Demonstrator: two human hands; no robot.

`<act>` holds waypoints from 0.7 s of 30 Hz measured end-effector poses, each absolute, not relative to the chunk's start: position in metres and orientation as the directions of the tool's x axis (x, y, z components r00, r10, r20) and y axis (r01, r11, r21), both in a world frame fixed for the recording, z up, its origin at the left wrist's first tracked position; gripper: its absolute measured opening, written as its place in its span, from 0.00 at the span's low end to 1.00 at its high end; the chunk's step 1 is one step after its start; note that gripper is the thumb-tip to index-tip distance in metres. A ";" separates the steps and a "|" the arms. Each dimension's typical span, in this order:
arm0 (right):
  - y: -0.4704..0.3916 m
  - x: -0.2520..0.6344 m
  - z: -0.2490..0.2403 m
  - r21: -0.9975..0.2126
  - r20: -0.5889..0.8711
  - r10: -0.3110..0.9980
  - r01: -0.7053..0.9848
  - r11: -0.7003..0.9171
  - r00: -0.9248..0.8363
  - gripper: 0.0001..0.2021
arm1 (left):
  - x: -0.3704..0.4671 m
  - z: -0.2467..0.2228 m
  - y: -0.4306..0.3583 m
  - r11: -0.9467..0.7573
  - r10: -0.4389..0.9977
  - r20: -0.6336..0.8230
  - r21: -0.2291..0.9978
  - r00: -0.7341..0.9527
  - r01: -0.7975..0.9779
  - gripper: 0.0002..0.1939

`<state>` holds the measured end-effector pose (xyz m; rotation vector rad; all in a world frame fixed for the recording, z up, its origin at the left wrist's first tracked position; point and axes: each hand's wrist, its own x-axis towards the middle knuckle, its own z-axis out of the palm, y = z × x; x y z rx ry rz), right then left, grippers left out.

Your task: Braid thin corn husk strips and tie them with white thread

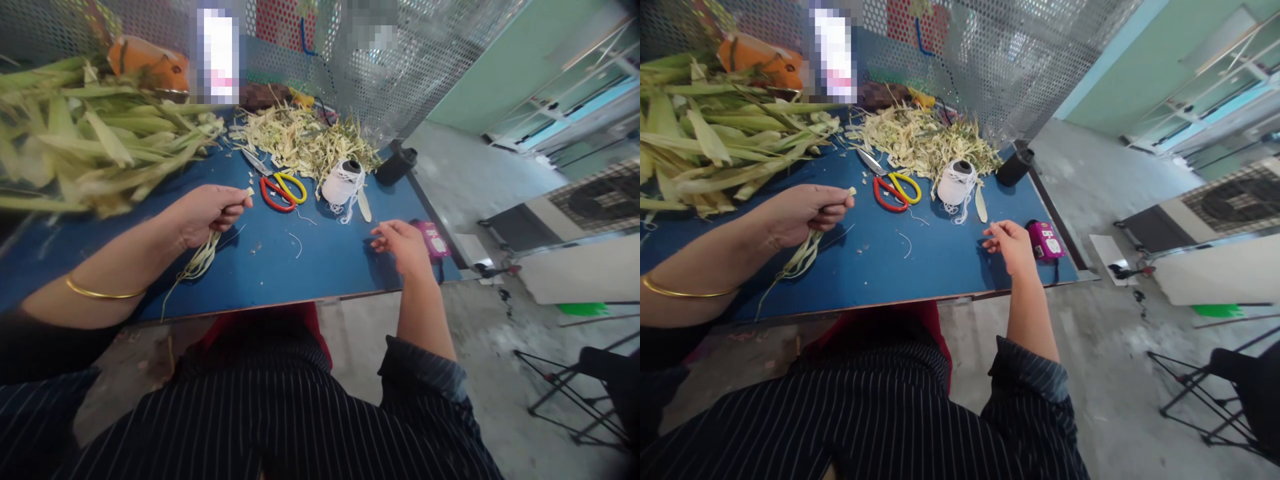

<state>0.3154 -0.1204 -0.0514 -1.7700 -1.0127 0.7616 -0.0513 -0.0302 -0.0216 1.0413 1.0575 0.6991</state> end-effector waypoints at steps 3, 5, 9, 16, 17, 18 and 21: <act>-0.105 0.306 -0.042 -0.751 0.237 0.809 0.630 -0.199 0.538 0.18 | -0.051 -0.023 -0.030 0.374 0.860 -0.356 0.927 0.366 0.022 0.12; -0.086 0.293 -0.031 -0.535 0.421 0.777 0.820 -0.204 0.468 0.22 | -0.051 -0.024 -0.029 0.379 0.850 -0.364 0.925 0.381 0.038 0.11; -0.037 0.257 -0.008 -0.280 0.376 0.856 0.925 -0.258 0.353 0.35 | -0.052 -0.025 -0.028 0.383 0.840 -0.383 0.920 0.385 0.080 0.09; 0.001 0.260 0.011 -0.141 0.116 0.970 0.970 -0.197 0.214 0.27 | -0.054 -0.030 -0.029 0.365 0.840 -0.358 0.929 0.408 0.063 0.10; -0.001 0.268 0.014 -0.174 0.118 0.982 0.976 -0.129 0.151 0.26 | -0.053 -0.031 -0.030 0.361 0.837 -0.350 0.931 0.421 0.056 0.11; -0.005 0.277 0.018 -0.213 0.119 0.989 0.975 -0.062 0.089 0.27 | -0.053 -0.031 -0.031 0.366 0.832 -0.352 0.929 0.428 0.054 0.11; -0.022 0.296 0.032 -0.306 0.088 0.994 0.948 0.090 -0.066 0.31 | -0.049 -0.031 -0.034 0.390 0.815 -0.374 0.919 0.443 0.058 0.13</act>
